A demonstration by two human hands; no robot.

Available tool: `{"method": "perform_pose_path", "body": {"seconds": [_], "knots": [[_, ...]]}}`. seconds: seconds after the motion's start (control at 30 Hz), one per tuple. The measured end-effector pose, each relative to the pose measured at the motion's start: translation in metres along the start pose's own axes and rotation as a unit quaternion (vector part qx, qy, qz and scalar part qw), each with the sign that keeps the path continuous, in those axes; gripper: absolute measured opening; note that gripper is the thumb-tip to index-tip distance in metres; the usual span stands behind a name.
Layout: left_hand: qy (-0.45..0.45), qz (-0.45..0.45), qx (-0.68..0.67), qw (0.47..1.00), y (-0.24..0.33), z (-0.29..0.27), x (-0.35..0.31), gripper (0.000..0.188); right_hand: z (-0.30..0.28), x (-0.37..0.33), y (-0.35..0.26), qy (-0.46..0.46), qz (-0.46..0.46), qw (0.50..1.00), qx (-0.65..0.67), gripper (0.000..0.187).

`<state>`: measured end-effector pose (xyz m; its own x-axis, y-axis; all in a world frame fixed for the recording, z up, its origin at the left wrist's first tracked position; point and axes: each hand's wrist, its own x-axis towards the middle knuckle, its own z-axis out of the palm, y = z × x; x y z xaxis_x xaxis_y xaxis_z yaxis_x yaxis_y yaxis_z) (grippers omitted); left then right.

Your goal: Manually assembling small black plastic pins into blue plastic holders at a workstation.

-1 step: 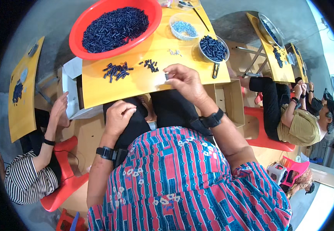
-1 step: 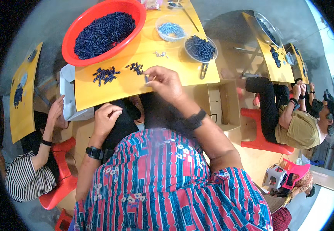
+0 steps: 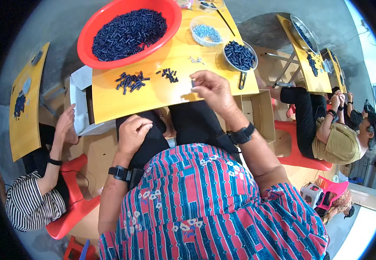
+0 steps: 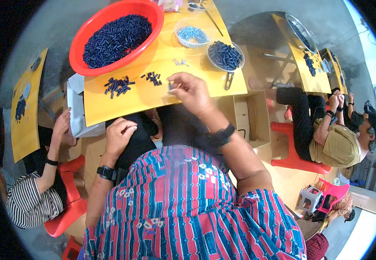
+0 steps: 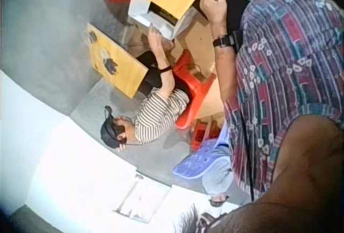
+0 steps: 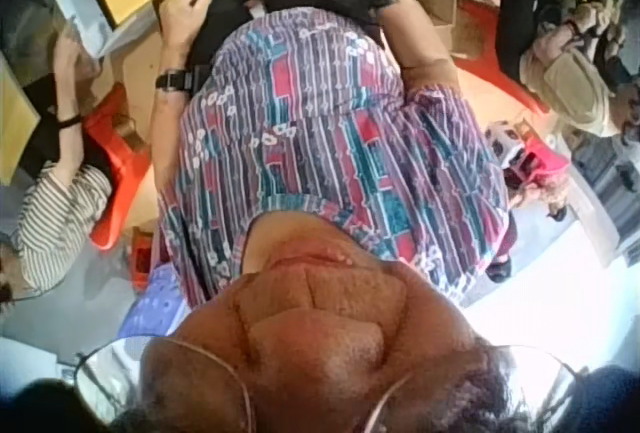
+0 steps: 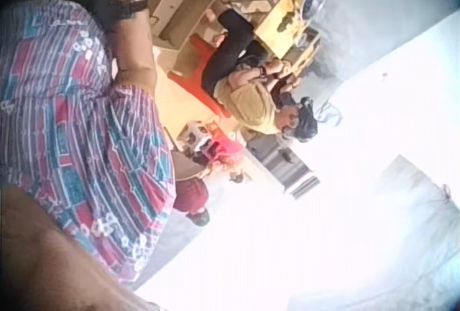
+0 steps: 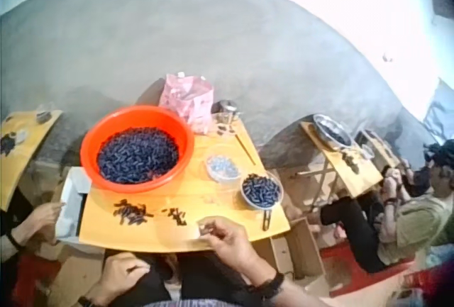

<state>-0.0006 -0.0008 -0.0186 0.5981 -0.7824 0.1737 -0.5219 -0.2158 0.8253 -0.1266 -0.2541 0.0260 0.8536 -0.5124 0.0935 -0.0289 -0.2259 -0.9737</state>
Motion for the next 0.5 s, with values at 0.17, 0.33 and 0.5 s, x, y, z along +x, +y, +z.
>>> {"method": "perform_pose_path", "body": {"seconds": [0.17,0.33,0.5], "knots": [[0.016,-0.006,0.001,1.000,-0.002,0.002,-0.001,0.006,-0.059,0.024,-0.006,0.184,-0.086,0.937,-0.283,0.027],[0.018,0.014,0.022,0.999,-0.004,0.001,0.001,0.006,-0.099,0.061,-0.012,0.213,-0.051,0.913,-0.345,0.026],[0.019,0.011,0.017,1.000,-0.002,0.000,0.002,0.006,-0.111,0.073,-0.003,0.257,-0.072,0.862,-0.431,0.025]]}}
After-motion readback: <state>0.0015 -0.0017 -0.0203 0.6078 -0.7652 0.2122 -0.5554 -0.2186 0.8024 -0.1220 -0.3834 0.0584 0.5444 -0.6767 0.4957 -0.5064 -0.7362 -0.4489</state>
